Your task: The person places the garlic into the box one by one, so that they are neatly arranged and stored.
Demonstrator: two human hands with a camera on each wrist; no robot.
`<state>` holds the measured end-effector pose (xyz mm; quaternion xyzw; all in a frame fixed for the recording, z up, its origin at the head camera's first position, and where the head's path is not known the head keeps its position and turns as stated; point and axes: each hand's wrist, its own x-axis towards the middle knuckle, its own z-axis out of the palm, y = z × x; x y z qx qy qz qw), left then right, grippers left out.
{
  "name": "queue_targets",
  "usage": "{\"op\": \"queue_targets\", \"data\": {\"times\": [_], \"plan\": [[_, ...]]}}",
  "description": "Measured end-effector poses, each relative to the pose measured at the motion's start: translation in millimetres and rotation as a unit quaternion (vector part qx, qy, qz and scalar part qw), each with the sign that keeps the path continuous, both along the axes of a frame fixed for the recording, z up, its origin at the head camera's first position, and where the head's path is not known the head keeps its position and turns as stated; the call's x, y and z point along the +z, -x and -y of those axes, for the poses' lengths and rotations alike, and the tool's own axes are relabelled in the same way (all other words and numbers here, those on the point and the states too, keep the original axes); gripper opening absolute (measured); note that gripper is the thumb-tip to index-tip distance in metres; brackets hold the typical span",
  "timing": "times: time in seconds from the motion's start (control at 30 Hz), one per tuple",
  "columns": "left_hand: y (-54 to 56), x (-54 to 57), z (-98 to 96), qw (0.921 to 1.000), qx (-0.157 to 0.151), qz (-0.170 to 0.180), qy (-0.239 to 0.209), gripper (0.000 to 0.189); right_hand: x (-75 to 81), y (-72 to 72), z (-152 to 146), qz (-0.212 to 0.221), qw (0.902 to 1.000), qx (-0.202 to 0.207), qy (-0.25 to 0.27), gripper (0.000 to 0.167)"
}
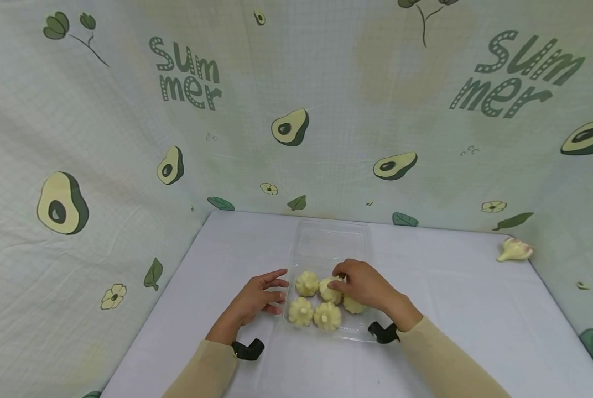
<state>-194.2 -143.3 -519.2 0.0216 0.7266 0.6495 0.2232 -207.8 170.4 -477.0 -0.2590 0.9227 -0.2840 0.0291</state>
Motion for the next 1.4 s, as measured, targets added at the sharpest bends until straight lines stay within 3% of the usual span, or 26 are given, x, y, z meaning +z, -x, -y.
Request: {"op": "queue_targets", "data": {"times": [0.5, 0.7, 1.0, 1.4], "plan": [[-0.9, -0.3, -0.9, 0.9999, 0.015, -0.002, -0.002, 0.067, 3.3, 5.1, -30, -0.050, 0.9930, -0.086, 0.062, 0.022], [-1.3, -0.3, -0.8, 0.9998, 0.017, -0.002, -0.006, 0.067, 4.1, 5.5, -48, -0.068, 0.9856, -0.122, 0.095, 0.037], [-2.5, 0.7, -1.0, 0.9999, 0.016, 0.001, -0.007, 0.066, 4.7, 5.5, -78, -0.031, 0.9741, -0.181, 0.132, 0.065], [-1.6, 2.7, -0.7, 0.9999, 0.016, 0.003, -0.005, 0.067, 0.9, 9.2, -129, -0.072, 0.9583, -0.235, 0.146, 0.068]]}}
